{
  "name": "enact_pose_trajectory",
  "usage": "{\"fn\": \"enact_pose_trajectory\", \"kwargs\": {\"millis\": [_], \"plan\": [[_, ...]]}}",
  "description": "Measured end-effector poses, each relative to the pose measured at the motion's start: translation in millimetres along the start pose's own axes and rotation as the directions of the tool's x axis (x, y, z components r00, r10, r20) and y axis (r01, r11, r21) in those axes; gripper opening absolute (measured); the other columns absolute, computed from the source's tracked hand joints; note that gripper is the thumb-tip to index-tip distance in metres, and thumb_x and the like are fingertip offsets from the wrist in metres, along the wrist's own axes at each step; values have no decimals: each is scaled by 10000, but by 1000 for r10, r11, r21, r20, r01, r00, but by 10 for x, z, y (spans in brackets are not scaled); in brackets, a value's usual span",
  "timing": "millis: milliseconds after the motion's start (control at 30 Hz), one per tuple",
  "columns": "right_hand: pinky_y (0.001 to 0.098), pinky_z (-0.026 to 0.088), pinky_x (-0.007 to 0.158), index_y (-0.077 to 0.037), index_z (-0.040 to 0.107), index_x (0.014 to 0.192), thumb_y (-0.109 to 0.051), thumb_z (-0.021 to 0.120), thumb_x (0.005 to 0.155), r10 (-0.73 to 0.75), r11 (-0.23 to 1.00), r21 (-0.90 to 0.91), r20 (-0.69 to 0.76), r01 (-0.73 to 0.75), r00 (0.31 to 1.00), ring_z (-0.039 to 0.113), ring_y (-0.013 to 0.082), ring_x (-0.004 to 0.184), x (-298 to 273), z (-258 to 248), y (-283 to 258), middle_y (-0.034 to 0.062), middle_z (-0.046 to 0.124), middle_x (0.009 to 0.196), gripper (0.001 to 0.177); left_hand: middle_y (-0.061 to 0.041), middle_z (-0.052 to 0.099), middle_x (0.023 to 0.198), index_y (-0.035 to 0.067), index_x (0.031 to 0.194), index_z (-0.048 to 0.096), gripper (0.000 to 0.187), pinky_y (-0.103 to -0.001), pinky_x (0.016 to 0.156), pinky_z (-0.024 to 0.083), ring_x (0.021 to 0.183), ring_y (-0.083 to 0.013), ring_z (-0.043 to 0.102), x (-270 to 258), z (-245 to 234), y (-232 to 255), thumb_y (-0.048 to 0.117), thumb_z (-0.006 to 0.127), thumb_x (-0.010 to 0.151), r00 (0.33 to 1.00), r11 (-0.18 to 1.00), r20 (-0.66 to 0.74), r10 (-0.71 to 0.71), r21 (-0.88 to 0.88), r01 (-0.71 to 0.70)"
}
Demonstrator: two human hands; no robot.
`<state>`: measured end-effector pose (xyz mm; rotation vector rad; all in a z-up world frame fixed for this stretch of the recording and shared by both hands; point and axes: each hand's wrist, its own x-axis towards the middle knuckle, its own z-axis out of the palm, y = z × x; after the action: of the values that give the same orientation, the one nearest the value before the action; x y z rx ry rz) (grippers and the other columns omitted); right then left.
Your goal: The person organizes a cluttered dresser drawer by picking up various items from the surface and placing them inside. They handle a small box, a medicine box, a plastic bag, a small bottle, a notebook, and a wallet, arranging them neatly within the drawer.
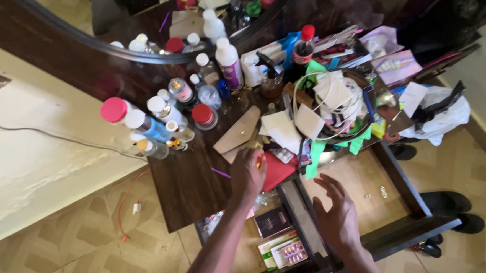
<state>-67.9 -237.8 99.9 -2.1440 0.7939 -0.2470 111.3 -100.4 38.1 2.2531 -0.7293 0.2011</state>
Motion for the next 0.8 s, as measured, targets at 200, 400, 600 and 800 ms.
{"fn": "enact_pose_trajectory", "kwargs": {"millis": [200,400,600,800], "plan": [[442,528,1003,-100,678,1246,-25,754,782,-52,997,-47,4,53,999,618,345,1242,48,-113,168,103,625,1409,476,-152,652,1020,46,990,674,265,-458,872,527,1019,-358,630,881,590,-221,136,812,783,998,981,-32,46,190,-39],[449,521,999,-102,676,1233,-27,758,767,-142,988,-56,39,144,989,613,357,1253,199,-316,217,103,636,1385,479,-179,679,1037,39,918,704,197,-480,915,513,1034,-374,638,1275,1178,-441,145,797,782,991,956,15,-132,266,123],[437,541,975,-85,688,1227,-2,750,761,-194,981,43,114,190,974,630,358,1230,442,-541,415,129,634,1380,477,-158,724,951,75,891,751,76,-475,831,555,941,-365,689,1381,1429,-593,82,731,819,951,924,-37,-306,228,307],[422,576,937,-72,686,1222,19,729,769,-281,956,146,186,256,942,649,353,1207,713,-552,568,150,632,1387,464,-100,742,881,48,1011,751,189,-364,736,579,790,-226,720,1199,865,-307,119,783,840,928,945,-191,-320,-137,298]]}}
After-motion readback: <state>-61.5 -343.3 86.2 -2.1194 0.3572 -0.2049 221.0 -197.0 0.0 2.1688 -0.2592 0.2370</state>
